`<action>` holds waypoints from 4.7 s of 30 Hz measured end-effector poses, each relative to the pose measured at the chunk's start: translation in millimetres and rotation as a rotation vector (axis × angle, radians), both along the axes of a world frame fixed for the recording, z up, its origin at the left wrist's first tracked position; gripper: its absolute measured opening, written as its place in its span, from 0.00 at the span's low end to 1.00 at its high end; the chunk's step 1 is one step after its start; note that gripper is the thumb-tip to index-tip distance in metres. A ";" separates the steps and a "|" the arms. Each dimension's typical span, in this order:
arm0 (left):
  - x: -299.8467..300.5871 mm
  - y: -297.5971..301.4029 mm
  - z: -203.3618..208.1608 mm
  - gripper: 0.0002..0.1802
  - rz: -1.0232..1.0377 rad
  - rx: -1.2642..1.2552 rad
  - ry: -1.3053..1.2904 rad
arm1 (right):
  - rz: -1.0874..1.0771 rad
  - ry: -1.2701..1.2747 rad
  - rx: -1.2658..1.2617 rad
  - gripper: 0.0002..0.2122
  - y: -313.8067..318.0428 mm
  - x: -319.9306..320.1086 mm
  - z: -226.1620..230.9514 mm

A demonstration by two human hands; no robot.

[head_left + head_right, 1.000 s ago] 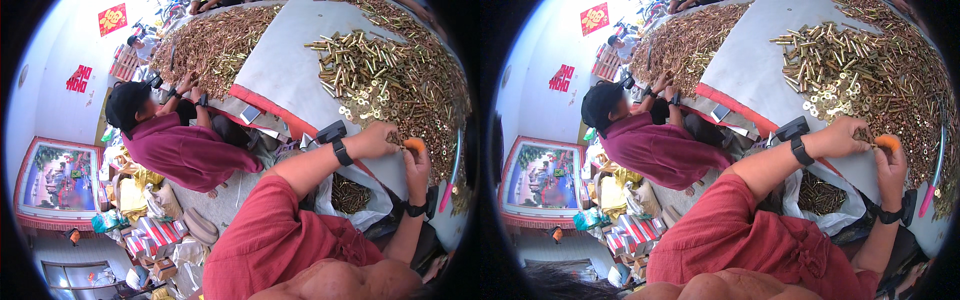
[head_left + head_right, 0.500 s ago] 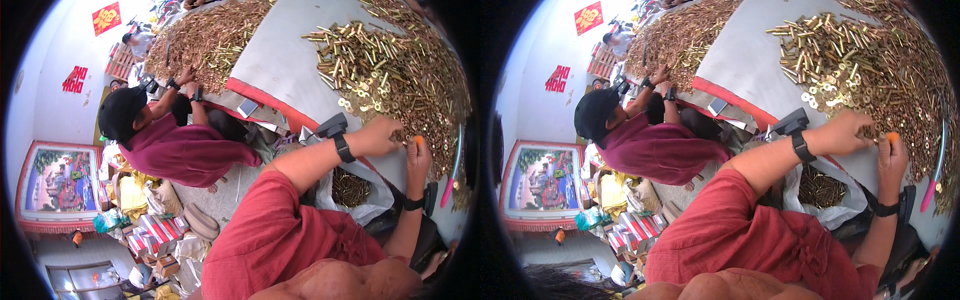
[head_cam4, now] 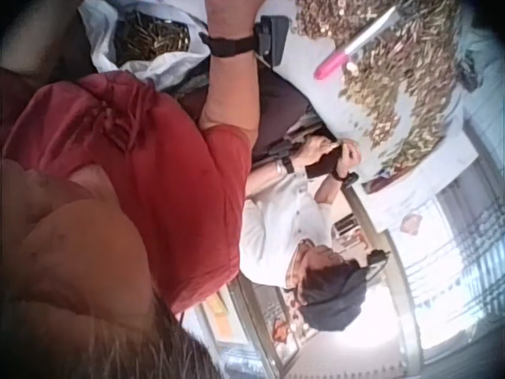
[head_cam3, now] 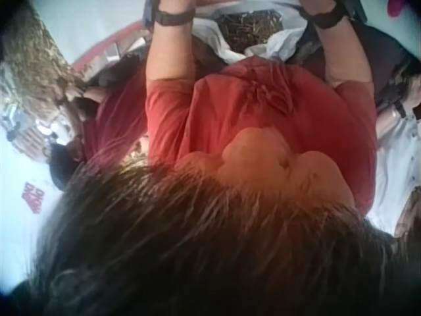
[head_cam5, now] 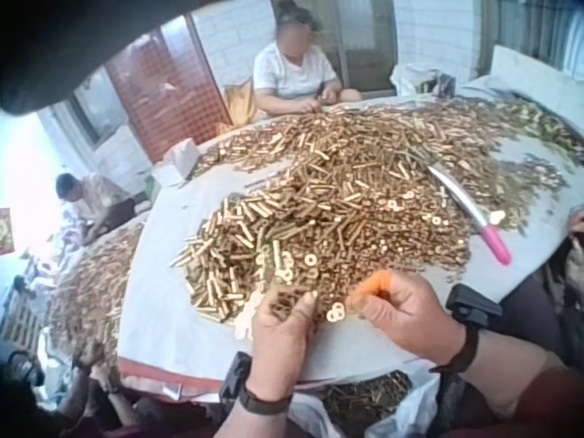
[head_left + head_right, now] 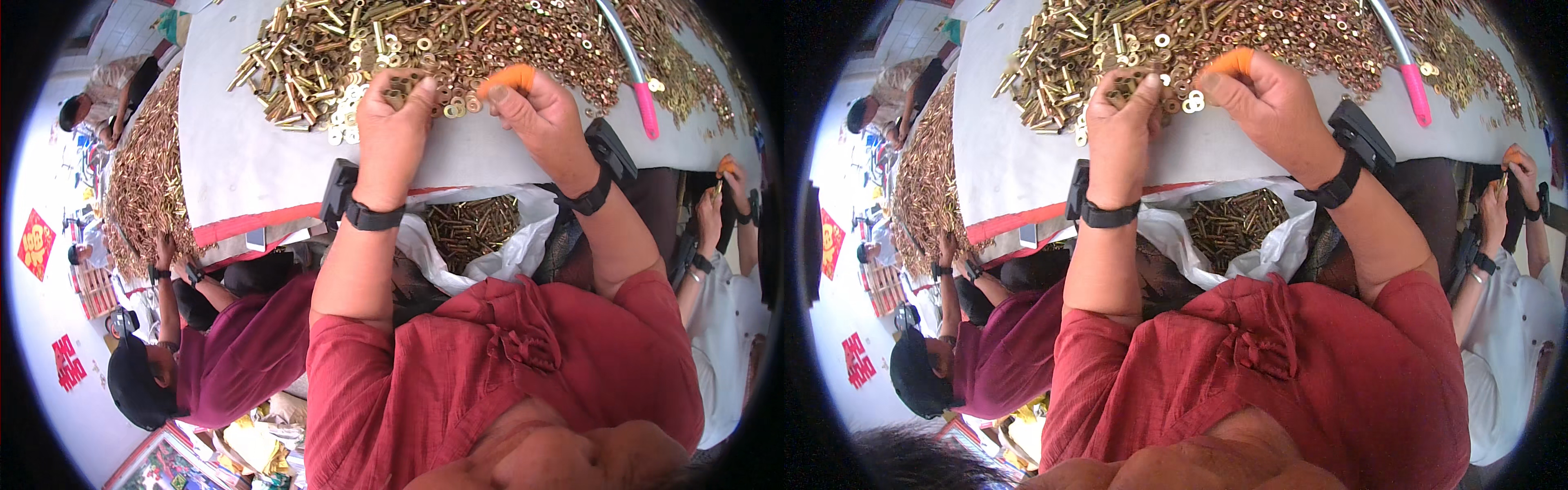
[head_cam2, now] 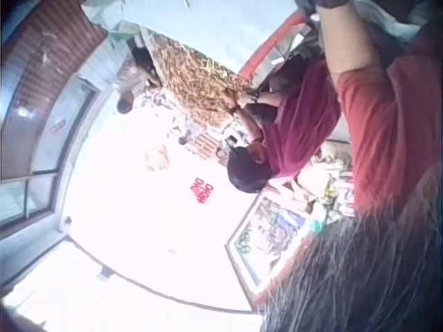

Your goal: Assembling metal washers onto small metal spacers or tubes.

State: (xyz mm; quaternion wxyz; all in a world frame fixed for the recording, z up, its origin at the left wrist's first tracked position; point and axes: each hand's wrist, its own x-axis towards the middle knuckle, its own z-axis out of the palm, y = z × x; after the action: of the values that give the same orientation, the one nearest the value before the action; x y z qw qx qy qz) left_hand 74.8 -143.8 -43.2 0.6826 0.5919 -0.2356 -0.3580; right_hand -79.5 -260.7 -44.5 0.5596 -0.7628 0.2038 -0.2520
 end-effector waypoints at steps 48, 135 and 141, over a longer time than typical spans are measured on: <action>18.9 7.0 -1.4 0.09 -0.237 -0.074 0.344 | -0.155 0.051 -0.976 0.08 -42.9 26.0 16.7; -1.3 5.6 1.2 0.07 -0.282 0.132 0.036 | -0.120 -0.035 -0.625 0.10 -8.2 16.0 -13.1; -2.2 3.8 -2.1 0.07 -0.257 0.128 0.078 | -0.075 -0.160 -0.963 0.09 -12.6 15.7 -11.2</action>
State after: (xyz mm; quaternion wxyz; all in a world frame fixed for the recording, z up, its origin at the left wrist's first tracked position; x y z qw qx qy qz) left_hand 72.5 -140.0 -45.3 0.6008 0.5849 -0.2594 -0.4793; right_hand -63.8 -273.3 -55.8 0.1478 -0.9052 0.0480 -0.3956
